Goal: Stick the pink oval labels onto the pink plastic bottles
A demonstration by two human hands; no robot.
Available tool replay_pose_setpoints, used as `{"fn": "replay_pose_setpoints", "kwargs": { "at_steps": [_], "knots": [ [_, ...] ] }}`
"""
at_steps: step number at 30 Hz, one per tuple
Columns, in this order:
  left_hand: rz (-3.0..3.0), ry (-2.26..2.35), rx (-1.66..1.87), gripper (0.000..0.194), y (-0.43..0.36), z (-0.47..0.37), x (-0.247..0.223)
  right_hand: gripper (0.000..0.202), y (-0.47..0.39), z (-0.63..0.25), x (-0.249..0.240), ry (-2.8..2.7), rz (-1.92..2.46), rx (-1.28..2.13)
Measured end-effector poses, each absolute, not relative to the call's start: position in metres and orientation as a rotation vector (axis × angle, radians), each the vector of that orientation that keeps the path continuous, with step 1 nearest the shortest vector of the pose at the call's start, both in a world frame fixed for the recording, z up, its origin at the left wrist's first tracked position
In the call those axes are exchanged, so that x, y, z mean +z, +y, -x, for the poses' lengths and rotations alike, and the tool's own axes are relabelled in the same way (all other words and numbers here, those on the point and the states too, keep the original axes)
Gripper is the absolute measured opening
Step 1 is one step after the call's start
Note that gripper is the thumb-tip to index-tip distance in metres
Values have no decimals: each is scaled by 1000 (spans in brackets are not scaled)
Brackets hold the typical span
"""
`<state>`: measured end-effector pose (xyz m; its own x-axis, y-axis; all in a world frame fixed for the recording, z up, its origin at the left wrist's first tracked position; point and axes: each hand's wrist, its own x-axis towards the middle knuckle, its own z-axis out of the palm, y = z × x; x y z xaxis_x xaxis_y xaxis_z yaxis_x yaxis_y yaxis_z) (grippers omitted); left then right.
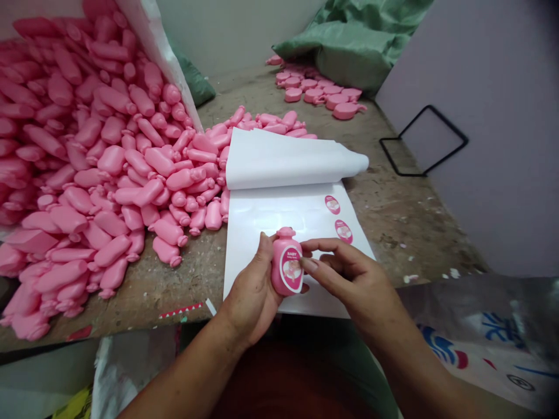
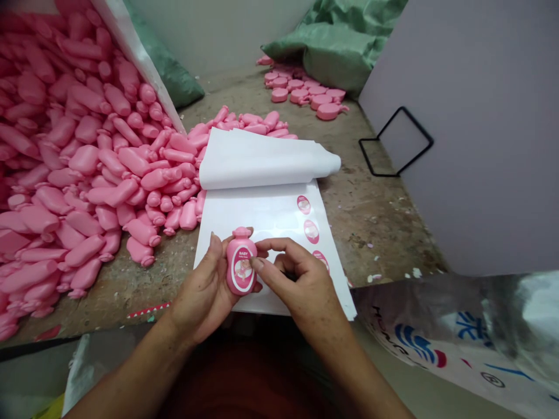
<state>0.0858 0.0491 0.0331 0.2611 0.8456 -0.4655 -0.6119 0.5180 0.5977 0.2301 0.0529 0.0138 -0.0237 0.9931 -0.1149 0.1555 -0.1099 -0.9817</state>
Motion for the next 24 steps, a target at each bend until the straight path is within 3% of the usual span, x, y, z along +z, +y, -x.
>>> {"fn": "replay_pose_setpoints", "kwargs": {
  "at_steps": [24],
  "knots": [
    [-339, 793, 1006, 39, 47, -83, 29, 27, 56, -229, 20, -1283, 1448, 1270]
  ]
}}
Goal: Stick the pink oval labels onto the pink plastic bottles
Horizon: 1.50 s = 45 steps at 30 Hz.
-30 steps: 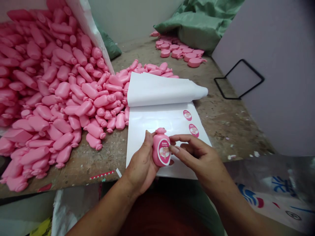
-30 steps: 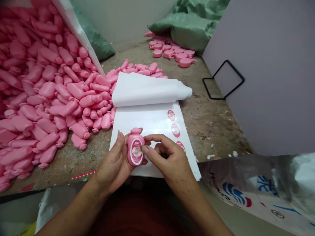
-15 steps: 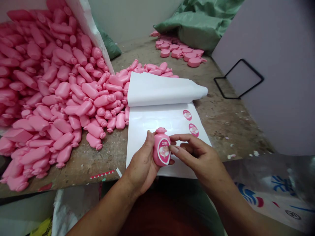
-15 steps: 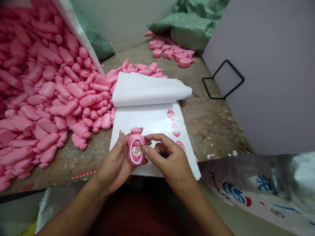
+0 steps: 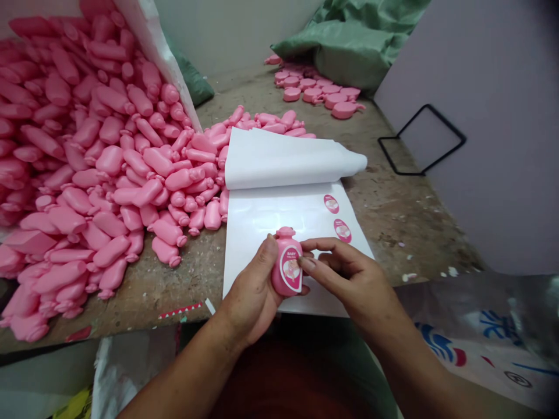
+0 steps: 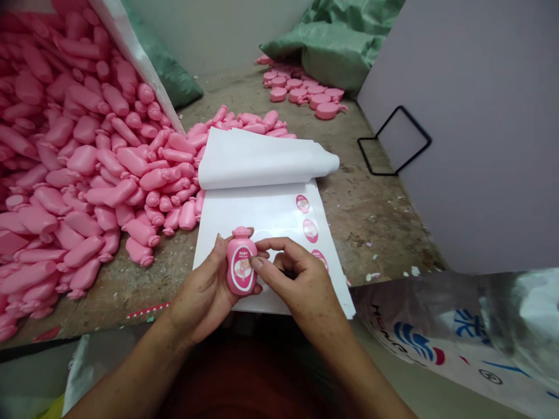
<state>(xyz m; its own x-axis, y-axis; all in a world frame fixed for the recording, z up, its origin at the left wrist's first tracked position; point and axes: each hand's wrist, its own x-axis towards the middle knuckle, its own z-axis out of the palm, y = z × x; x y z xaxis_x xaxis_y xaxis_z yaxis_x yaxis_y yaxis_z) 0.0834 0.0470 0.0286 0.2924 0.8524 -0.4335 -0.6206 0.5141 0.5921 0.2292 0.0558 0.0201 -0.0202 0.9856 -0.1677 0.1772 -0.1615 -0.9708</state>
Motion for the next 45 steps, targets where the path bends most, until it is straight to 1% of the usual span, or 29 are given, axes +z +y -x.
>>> {"fn": "replay_pose_setpoints", "kwargs": {
  "at_steps": [4, 10, 16, 20, 26, 29, 32, 33, 38, 42, 45],
  "knots": [
    [-391, 805, 980, 33, 46, -82, 29, 28, 56, -229, 21, -1278, 1439, 1258],
    [-461, 810, 969, 38, 45, -80, 30, 29, 57, -230, 21, -1272, 1449, 1262],
    [-548, 779, 950, 46, 42, -75, 24, 31, 58, -229, 19, -1263, 1449, 1268],
    [-604, 799, 959, 58, 41, -75, 20, 31, 58, -229, 16, -1289, 1450, 1264],
    [-533, 870, 956, 71, 40, -74, 24, 29, 56, -236, 13, -1387, 1524, 1013],
    [-488, 863, 906, 75, 38, -73, 27, 32, 54, -236, 16, -1358, 1502, 987],
    [-504, 833, 876, 75, 35, -73, 28, 46, 53, -229, 19, -1352, 1481, 1042],
    [-522, 828, 868, 73, 33, -73, 28, 48, 53, -226, 20, -1347, 1473, 1083],
    [-607, 830, 825, 72, 27, -71, 26, 30, 60, -221, 18, -1175, 1300, 1358],
    [-603, 809, 826, 72, 25, -68, 28, 32, 63, -222, 16, -998, 1205, 1554],
    [-587, 805, 836, 69, 24, -66, 31, 35, 61, -222, 18, -1021, 1204, 1561]
  ]
}}
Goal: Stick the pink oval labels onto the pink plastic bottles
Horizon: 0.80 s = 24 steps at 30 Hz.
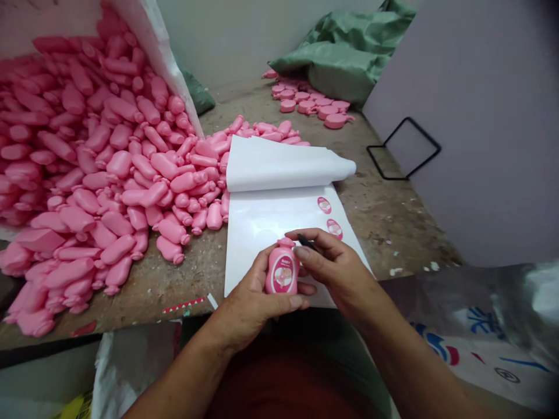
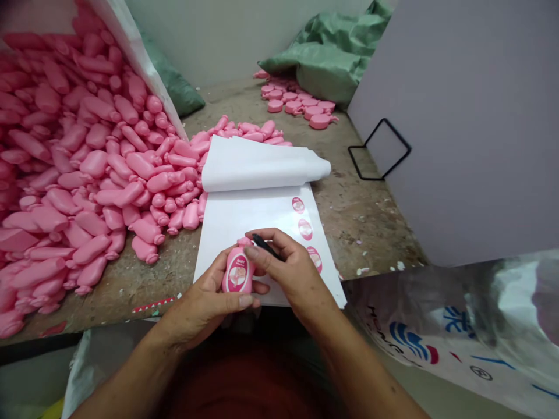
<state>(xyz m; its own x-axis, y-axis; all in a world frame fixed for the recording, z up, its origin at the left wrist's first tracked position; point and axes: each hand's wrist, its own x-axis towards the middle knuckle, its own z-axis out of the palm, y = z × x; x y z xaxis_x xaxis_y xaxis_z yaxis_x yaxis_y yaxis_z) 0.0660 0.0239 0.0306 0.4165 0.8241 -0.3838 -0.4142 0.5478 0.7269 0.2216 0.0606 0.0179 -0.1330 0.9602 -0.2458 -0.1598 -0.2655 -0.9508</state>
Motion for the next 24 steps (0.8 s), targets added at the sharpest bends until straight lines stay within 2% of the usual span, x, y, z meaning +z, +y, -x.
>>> {"fn": "replay_pose_setpoints", "kwargs": {
  "at_steps": [6, 17, 24],
  "knots": [
    [-620, 818, 843, 72, 20, -63, 34, 31, 55, -221, 21, -1105, 1185, 1555],
    [-646, 887, 832, 76, 13, -55, 34, 49, 48, -225, 27, -1315, 1223, 1687],
    [-643, 905, 794, 79, 7, -55, 34, 25, 47, -213, 23, -1239, 1195, 1559]
  ]
}}
